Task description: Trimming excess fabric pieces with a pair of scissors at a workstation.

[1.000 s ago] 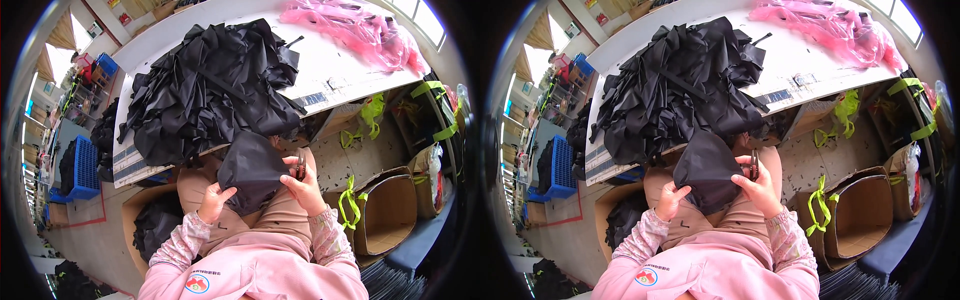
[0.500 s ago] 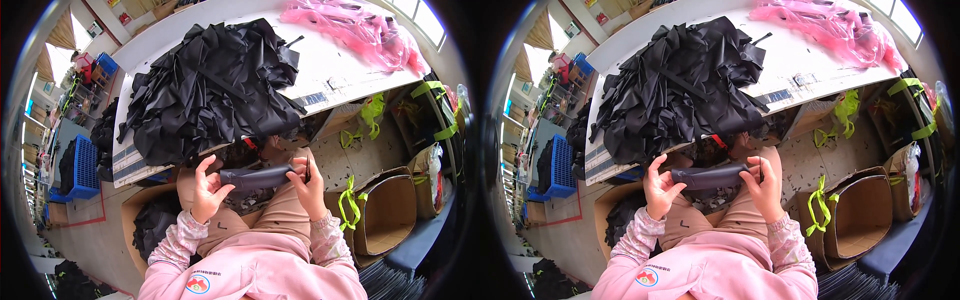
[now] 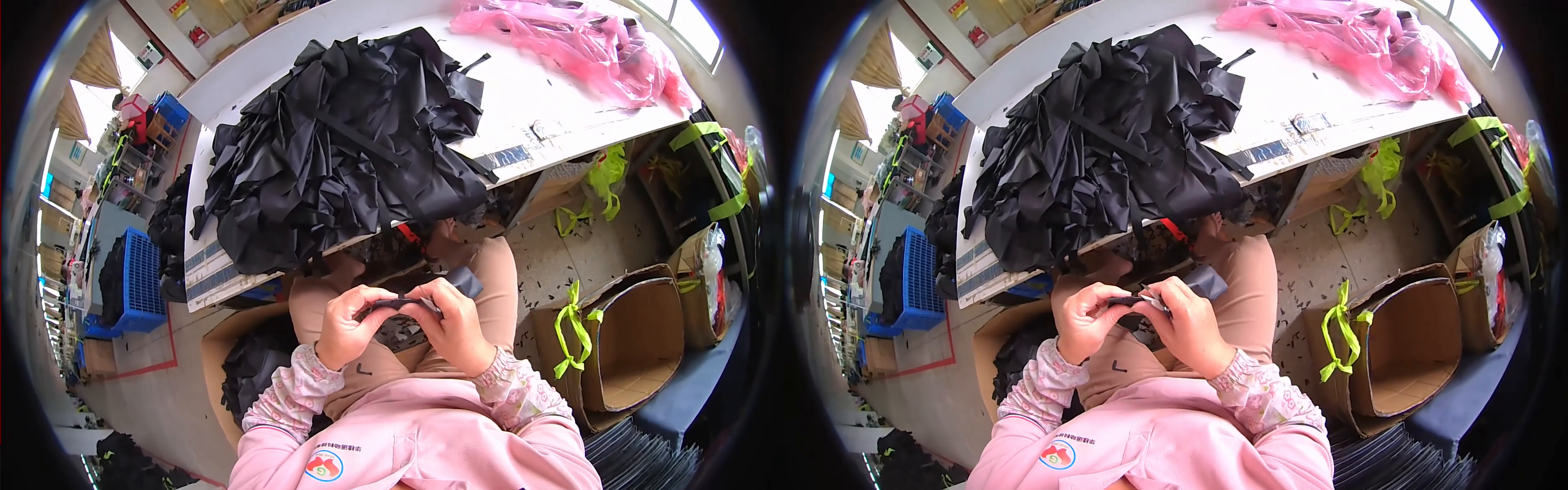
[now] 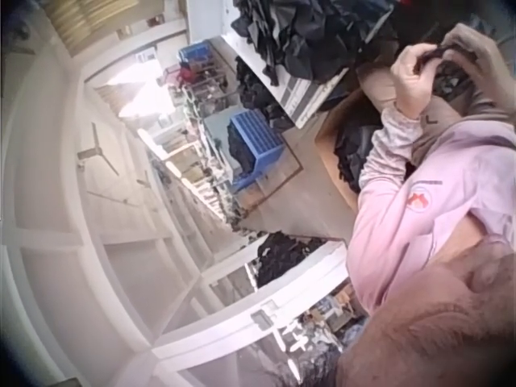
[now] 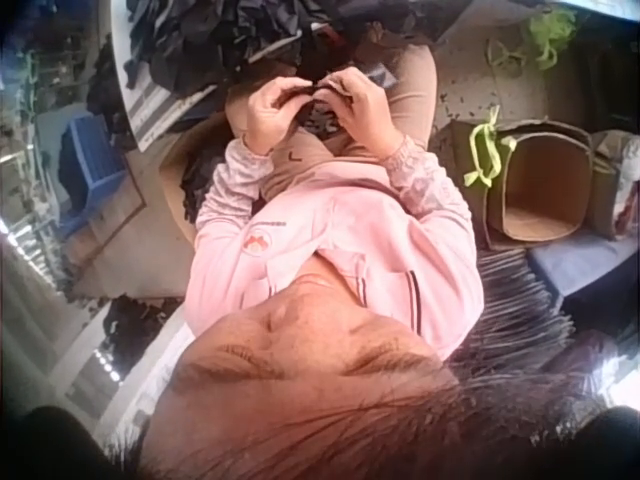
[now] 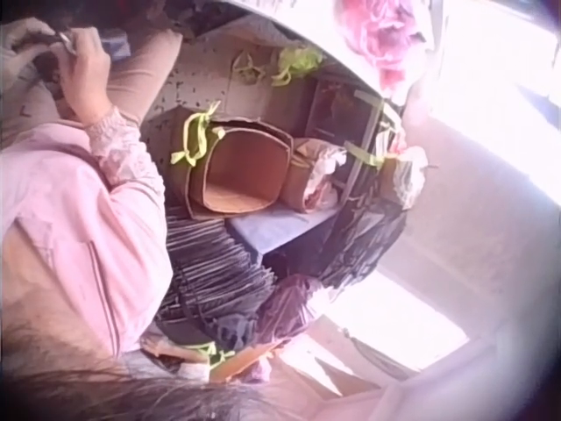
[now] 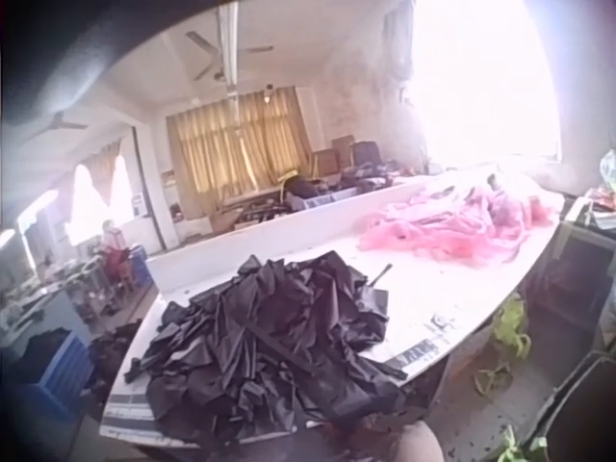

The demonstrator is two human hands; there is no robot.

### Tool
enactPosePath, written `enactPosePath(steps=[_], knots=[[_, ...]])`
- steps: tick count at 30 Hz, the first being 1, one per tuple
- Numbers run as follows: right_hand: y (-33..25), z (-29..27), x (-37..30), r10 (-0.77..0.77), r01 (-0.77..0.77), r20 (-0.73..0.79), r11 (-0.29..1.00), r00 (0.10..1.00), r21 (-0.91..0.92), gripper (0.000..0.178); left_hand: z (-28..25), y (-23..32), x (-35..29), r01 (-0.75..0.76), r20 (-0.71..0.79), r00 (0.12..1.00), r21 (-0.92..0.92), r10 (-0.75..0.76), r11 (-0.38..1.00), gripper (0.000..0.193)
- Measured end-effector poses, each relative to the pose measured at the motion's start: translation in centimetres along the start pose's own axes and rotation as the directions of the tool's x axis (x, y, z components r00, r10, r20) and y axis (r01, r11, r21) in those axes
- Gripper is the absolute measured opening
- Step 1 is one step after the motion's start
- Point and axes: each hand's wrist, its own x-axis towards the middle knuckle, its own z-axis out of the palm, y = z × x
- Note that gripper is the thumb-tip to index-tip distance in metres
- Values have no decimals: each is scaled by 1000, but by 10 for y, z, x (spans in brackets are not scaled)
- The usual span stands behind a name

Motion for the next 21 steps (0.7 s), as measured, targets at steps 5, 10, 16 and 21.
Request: enactPosePath(steps=[5,10,16,21], knots=[[2,-3,2,-11,10,35,999,999,35,17,-4,-8,-2,-82,-1,997,19,82,996,21],[1,-9,10,-16,7,90,994,996,106,14,1,-18,7,-235,-55,972,-168,229,957,12],[0,-7,10,-17,-5,106,979,994,205,13,10,-19,0,276,181,960,-744,-213,608,13],[0,-10,8,77,-112,170,972,982,208,16,13,-25,-4,188,151,982,-651,-117,735,19]])
